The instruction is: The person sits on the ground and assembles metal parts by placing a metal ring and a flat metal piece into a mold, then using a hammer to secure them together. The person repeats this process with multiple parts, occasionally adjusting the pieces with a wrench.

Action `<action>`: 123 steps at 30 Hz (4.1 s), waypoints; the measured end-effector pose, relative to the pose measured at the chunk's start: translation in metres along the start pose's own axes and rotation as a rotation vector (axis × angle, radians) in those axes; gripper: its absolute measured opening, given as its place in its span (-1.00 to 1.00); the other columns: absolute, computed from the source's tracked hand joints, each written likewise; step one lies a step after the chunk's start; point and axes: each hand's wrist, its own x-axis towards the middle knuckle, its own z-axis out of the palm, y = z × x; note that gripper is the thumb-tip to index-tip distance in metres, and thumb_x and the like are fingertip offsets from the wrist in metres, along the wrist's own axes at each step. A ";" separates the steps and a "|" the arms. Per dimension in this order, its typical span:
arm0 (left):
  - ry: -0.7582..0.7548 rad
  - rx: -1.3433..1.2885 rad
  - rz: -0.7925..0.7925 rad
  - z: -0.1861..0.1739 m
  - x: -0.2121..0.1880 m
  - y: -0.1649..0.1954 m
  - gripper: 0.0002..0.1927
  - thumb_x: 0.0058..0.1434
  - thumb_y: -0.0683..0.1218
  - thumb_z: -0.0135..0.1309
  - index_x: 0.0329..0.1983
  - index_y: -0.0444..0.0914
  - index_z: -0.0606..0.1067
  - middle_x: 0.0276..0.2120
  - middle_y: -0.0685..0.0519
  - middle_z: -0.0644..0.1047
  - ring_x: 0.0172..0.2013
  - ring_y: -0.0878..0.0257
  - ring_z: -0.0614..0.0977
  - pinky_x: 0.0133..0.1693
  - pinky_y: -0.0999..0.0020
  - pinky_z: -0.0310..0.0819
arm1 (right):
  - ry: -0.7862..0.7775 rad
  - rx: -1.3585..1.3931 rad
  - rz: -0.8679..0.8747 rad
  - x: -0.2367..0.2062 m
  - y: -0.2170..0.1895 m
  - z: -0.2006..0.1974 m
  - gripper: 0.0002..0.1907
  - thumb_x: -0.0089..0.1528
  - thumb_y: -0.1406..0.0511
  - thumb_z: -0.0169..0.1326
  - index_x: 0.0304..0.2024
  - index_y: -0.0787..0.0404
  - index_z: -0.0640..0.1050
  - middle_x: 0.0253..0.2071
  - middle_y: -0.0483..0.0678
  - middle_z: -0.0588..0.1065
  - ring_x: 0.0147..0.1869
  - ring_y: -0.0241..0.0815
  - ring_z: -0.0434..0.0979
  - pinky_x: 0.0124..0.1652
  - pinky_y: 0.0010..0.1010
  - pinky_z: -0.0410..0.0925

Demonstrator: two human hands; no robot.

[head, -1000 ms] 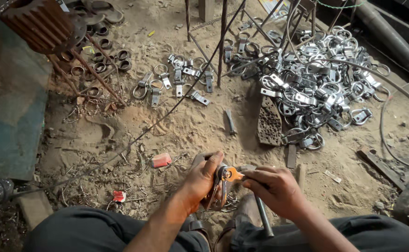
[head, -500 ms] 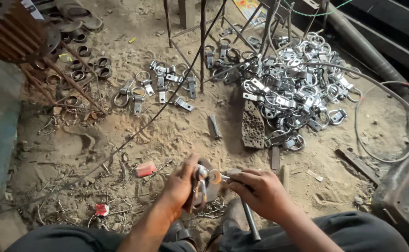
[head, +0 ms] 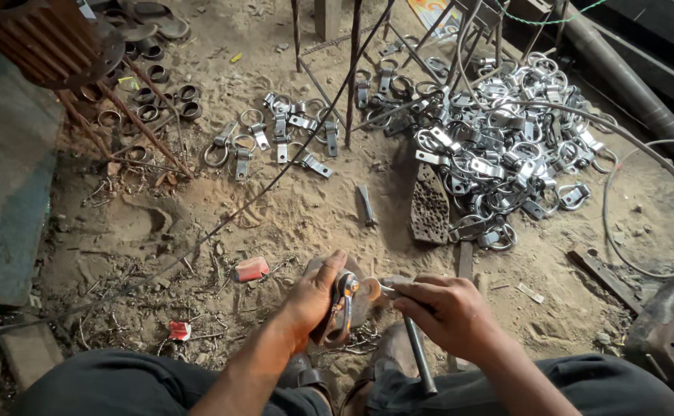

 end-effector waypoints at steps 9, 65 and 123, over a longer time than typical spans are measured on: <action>-0.203 0.181 0.027 -0.002 0.006 -0.010 -0.34 0.34 0.35 -0.11 -0.17 -0.32 0.64 -0.46 0.11 0.59 -0.49 0.38 0.49 -0.45 0.45 0.38 | 0.020 0.058 -0.201 0.001 -0.002 -0.002 -0.84 0.24 0.25 0.19 -0.19 0.13 0.71 -0.31 -0.10 0.65 -0.37 -0.19 0.67 -0.37 -0.34 0.51; 0.035 0.201 0.139 -0.014 0.006 -0.003 -0.45 0.39 0.32 -0.13 -0.33 -0.21 0.53 -0.53 0.17 0.47 -0.48 0.39 0.49 -0.35 0.47 0.44 | -0.321 0.694 0.380 -0.037 0.015 0.072 -0.50 0.44 0.04 -0.13 -0.50 0.19 0.35 -0.65 -0.20 0.23 -0.61 -0.33 0.13 -0.58 -0.37 0.11; 0.152 0.158 0.480 0.002 0.023 -0.041 -0.46 0.37 0.23 -0.04 -0.43 -0.26 0.62 -0.53 0.10 0.58 -0.51 0.37 0.53 -0.43 0.41 0.41 | -0.216 1.505 0.645 -0.056 0.018 0.119 -0.54 0.42 0.09 -0.09 -0.52 0.19 0.29 -0.64 -0.20 0.18 -0.66 -0.34 0.13 -0.62 -0.48 0.09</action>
